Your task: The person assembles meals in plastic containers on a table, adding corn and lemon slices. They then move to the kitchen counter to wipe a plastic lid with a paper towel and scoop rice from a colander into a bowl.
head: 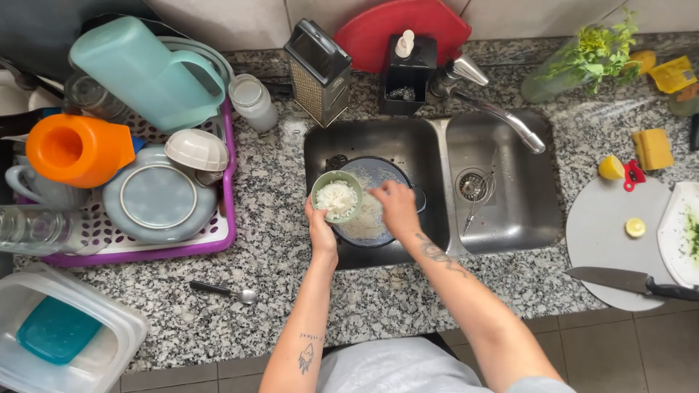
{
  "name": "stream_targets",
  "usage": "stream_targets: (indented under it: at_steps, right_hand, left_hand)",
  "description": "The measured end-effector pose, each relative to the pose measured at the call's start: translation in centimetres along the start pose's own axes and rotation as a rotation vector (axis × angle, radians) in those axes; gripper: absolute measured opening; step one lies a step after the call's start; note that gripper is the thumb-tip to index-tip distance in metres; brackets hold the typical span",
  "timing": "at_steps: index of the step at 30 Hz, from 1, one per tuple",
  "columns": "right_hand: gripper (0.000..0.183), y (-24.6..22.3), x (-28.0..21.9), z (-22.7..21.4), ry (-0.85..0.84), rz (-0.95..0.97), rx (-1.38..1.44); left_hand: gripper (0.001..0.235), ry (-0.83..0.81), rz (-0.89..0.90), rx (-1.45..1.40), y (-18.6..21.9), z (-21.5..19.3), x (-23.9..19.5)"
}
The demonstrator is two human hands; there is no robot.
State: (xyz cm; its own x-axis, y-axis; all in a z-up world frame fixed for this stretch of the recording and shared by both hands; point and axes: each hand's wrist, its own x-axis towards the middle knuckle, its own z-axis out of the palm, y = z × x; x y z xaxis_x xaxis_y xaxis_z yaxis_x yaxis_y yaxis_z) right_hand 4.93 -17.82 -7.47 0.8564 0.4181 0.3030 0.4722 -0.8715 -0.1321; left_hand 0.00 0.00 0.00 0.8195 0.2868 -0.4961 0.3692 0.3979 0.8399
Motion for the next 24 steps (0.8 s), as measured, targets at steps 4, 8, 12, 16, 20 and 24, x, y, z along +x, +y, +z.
stream_targets:
  at_steps: [4,8,12,16,20,24]
  right_hand:
    - [0.033,-0.2,-1.8,0.6,-0.157,-0.076,0.077]
    - [0.031,3.1,-2.3,-0.5,-0.161,-0.079,-0.058]
    - [0.029,4.0,-2.4,1.3,-0.191,0.128,-0.151]
    - [0.034,0.9,-3.7,1.7,-0.436,0.365,0.099]
    - [0.036,-1.1,-2.1,-2.0,-0.582,0.616,0.447]
    - [0.035,-0.8,-1.5,-3.7,-0.619,0.855,0.683]
  left_hand:
    - [0.058,-0.035,0.006,0.053,3.6,0.3,-1.8]
    - [0.059,-0.038,0.01,0.039,3.0,0.1,-1.6]
    - [0.057,-0.011,-0.013,0.012,1.1,0.1,-1.5]
    - [0.057,0.055,0.023,-0.056,-2.6,-0.3,0.4]
    - [0.056,0.056,0.035,-0.068,-3.4,-0.5,0.7]
    - [0.058,0.047,0.061,-0.102,-1.6,0.0,-0.1]
